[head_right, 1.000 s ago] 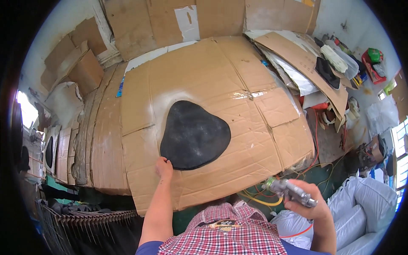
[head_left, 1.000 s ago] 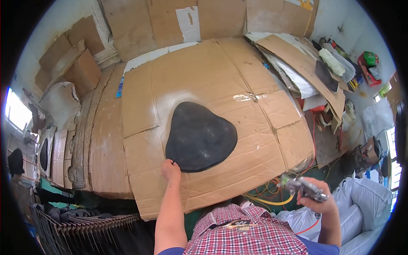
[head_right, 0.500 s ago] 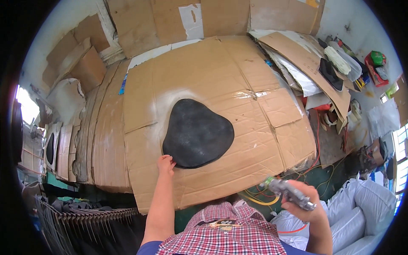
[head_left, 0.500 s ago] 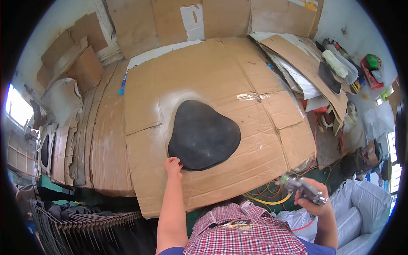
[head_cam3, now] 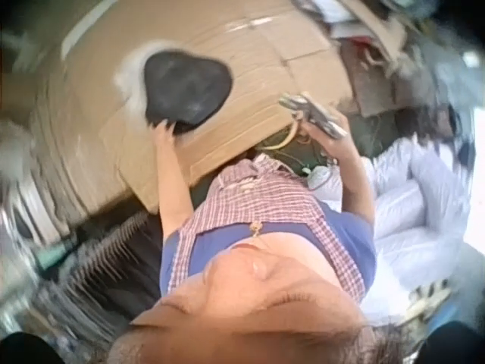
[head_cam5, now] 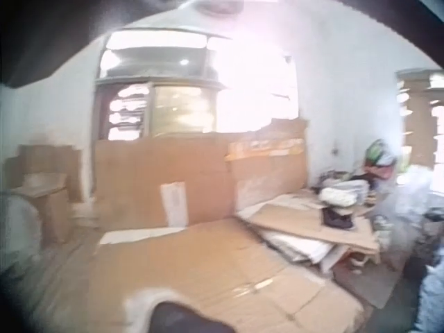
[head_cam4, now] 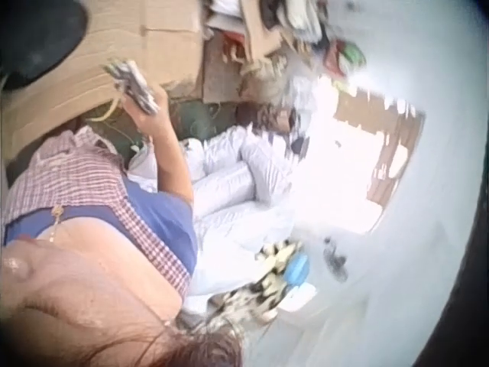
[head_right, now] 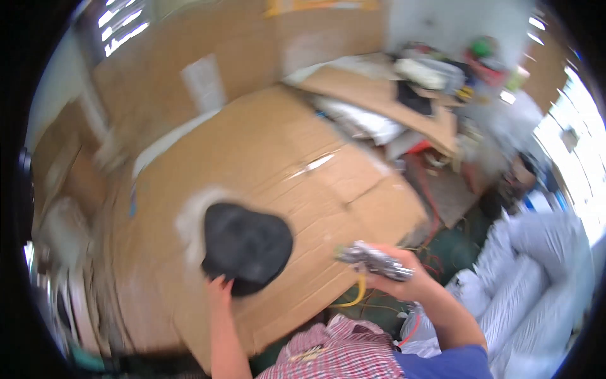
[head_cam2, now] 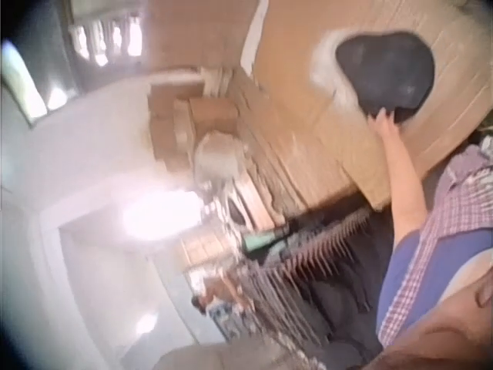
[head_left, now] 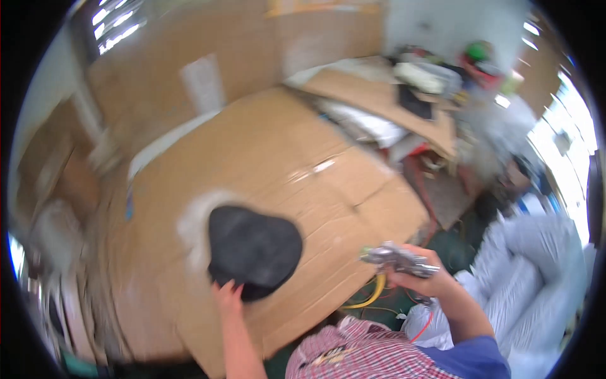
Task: Apply adhesive or a coating to black material pieces using a spray gun and place them on a drying rack.
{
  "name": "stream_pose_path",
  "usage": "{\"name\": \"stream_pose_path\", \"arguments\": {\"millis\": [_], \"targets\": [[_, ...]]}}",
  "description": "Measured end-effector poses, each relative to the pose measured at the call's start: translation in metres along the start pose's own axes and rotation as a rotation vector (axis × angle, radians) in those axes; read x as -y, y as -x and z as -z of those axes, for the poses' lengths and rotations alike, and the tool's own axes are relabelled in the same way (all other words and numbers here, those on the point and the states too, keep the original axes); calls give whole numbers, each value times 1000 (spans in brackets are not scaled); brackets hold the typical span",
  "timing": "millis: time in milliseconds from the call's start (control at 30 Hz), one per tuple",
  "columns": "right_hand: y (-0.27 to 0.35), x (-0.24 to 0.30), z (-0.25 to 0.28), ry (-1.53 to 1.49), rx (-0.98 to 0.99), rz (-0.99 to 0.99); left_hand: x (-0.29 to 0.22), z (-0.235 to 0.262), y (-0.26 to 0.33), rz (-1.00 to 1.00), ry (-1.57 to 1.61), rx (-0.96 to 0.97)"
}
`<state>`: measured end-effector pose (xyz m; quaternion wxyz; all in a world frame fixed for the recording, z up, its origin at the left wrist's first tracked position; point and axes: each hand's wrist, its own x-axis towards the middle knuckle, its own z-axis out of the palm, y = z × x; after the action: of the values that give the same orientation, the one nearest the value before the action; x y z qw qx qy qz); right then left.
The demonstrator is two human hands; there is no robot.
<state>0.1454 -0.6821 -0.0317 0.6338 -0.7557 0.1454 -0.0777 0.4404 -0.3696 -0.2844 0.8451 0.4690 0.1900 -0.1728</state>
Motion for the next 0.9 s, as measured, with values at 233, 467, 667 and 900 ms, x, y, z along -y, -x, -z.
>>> {"name": "stream_pose_path", "arguments": {"millis": [233,467,667,900], "targets": [[6,-19,-2,-32,74,101,-106,-123,12,-217,51,338],[1,-36,-11,-48,173,114,-229,-162,31,-467,197,652],[-22,-32,-42,-43,353,8,-311,-85,51,-503,215,525],[-41,-34,-109,-141,450,-23,-362,10,145,-661,327,356]]}}
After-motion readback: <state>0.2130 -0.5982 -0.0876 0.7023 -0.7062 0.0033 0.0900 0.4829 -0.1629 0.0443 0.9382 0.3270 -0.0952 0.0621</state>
